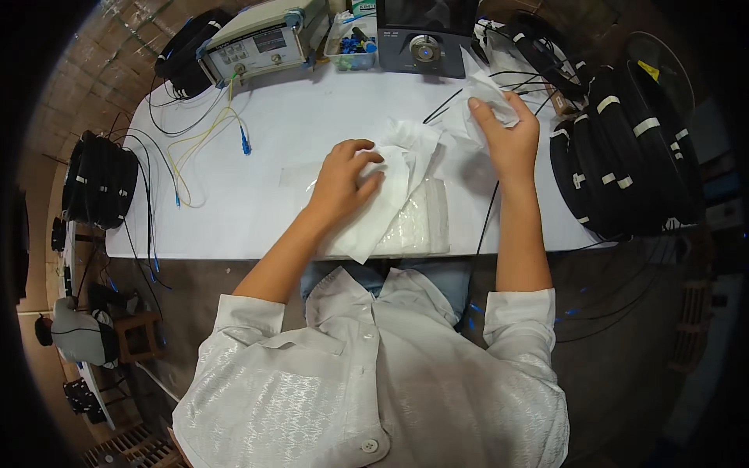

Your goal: Cleaning a rectangular electronic component with a white wipe and inspecting it using a digital display on a workbench.

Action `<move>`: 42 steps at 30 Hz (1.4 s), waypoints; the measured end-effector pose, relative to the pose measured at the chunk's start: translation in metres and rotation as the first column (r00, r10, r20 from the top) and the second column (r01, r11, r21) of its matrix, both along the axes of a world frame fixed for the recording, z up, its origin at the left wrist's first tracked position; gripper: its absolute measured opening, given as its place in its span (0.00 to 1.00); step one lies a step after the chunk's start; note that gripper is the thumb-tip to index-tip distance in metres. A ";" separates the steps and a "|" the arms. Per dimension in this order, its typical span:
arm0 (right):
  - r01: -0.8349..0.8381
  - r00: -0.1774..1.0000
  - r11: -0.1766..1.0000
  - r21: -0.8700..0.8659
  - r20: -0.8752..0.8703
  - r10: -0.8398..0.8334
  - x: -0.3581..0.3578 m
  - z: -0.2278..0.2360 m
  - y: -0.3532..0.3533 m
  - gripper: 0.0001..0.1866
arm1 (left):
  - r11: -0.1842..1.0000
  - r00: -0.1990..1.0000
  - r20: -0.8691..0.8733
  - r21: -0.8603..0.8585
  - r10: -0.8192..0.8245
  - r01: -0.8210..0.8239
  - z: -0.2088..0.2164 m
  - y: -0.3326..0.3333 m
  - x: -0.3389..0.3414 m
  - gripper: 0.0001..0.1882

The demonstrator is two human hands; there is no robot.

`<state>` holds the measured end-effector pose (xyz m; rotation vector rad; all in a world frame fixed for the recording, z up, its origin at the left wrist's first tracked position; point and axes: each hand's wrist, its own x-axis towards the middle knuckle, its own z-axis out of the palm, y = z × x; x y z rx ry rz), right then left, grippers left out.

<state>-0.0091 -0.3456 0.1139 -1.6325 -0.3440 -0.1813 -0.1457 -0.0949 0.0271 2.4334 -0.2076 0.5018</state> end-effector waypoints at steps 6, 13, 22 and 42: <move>-0.099 0.964 0.971 -0.217 0.223 0.148 -0.030 -0.004 0.001 0.09 | 0.900 0.983 -0.164 0.410 -0.086 0.147 -0.013 -0.030 -0.004 0.37; -0.078 0.921 0.895 -0.439 0.311 0.233 -0.091 -0.013 0.020 0.13 | 0.994 0.996 -0.053 0.076 -0.078 0.082 0.001 -0.023 -0.011 0.31; -0.153 0.731 0.776 -0.612 0.459 0.506 -0.163 -0.053 0.065 0.15 | 0.197 0.841 -0.252 -0.964 -0.479 -0.177 0.029 0.006 -0.019 0.22; -0.384 0.850 0.897 0.218 -0.296 0.436 -0.113 -0.058 0.033 0.22 | 0.610 0.739 -0.530 -0.766 -0.416 -0.205 0.053 0.005 -0.050 0.23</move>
